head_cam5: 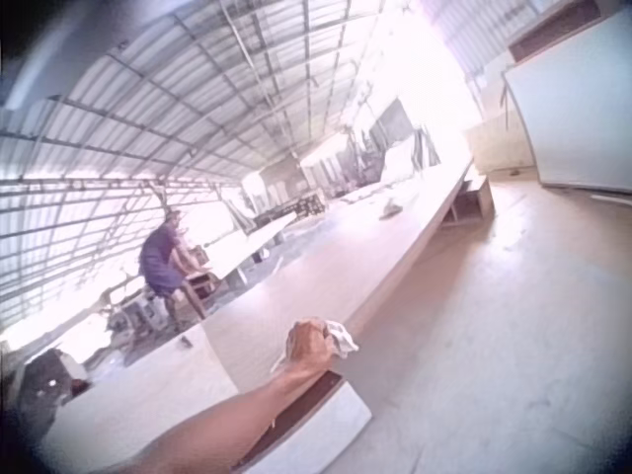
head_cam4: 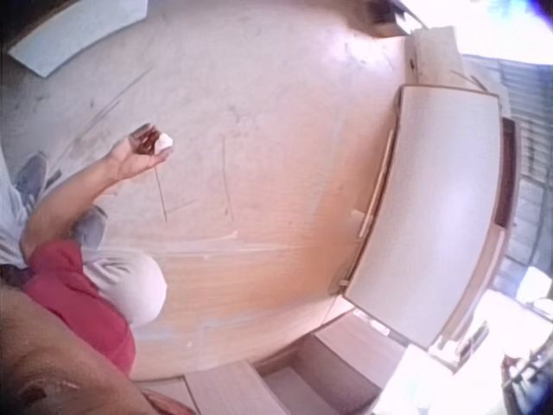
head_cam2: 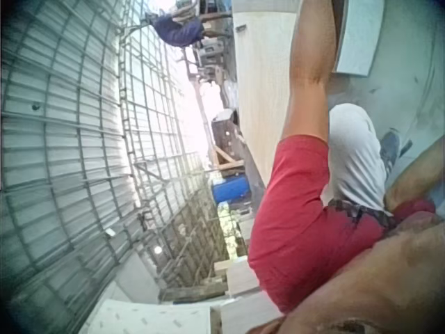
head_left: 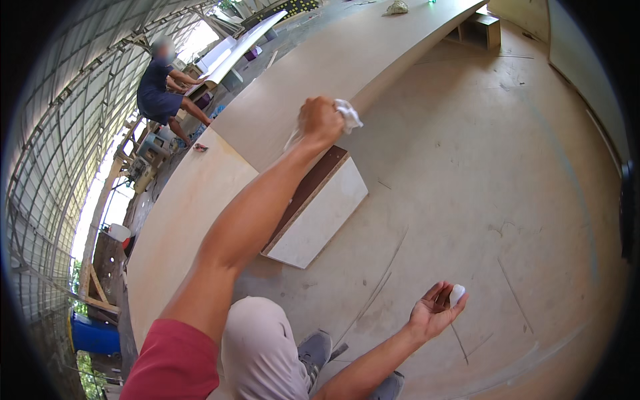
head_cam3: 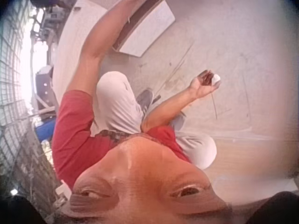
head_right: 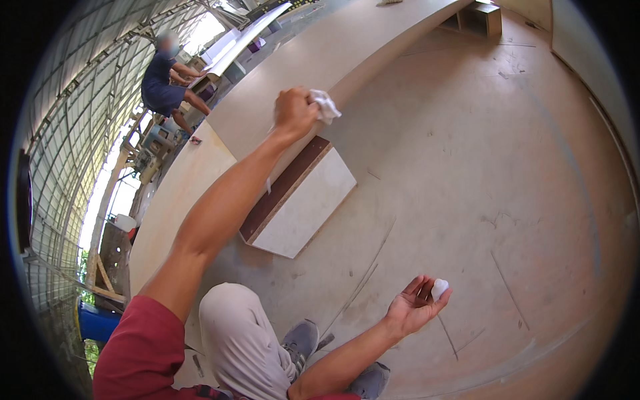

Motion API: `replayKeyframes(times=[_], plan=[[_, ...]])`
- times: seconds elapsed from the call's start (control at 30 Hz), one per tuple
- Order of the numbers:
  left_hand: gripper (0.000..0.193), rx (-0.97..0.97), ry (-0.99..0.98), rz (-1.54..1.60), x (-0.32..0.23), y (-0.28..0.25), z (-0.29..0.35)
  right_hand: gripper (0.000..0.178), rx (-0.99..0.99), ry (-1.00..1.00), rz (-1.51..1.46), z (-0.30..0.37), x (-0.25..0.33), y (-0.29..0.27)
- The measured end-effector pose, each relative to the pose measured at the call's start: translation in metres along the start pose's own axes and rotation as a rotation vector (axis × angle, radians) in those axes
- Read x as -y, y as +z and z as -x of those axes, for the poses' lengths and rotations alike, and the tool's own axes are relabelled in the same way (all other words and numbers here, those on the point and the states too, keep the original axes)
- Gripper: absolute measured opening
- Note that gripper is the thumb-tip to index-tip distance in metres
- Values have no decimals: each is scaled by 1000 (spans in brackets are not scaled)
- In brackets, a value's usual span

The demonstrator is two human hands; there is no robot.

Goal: The person applies a white liquid from a small bottle along the edge of a wooden furniture piece and wipes the area with a white cloth. The person repeats this process along the edge of the furniture.

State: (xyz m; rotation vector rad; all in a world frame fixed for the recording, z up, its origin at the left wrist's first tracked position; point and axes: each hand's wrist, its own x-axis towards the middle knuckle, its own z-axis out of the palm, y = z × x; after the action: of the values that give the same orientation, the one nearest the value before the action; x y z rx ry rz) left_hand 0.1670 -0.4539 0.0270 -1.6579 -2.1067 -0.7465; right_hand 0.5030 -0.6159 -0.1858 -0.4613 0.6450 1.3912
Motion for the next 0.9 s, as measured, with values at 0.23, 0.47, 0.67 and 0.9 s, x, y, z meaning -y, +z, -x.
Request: replayKeyframes(times=[0.23,0.47,0.67,0.9], plan=[[12,-33,-5,23,19,-7,11,31,-79,-73,61,18,-1,7],[11,45,-21,42,56,-158,184,30,41,56,60,33,-28,5],[9,82,-217,-42,74,-275,318,29,105,294,158,77,-91,-1],[13,143,-394,-168,95,-366,426,30,15,521,200,146,-145,-26]])
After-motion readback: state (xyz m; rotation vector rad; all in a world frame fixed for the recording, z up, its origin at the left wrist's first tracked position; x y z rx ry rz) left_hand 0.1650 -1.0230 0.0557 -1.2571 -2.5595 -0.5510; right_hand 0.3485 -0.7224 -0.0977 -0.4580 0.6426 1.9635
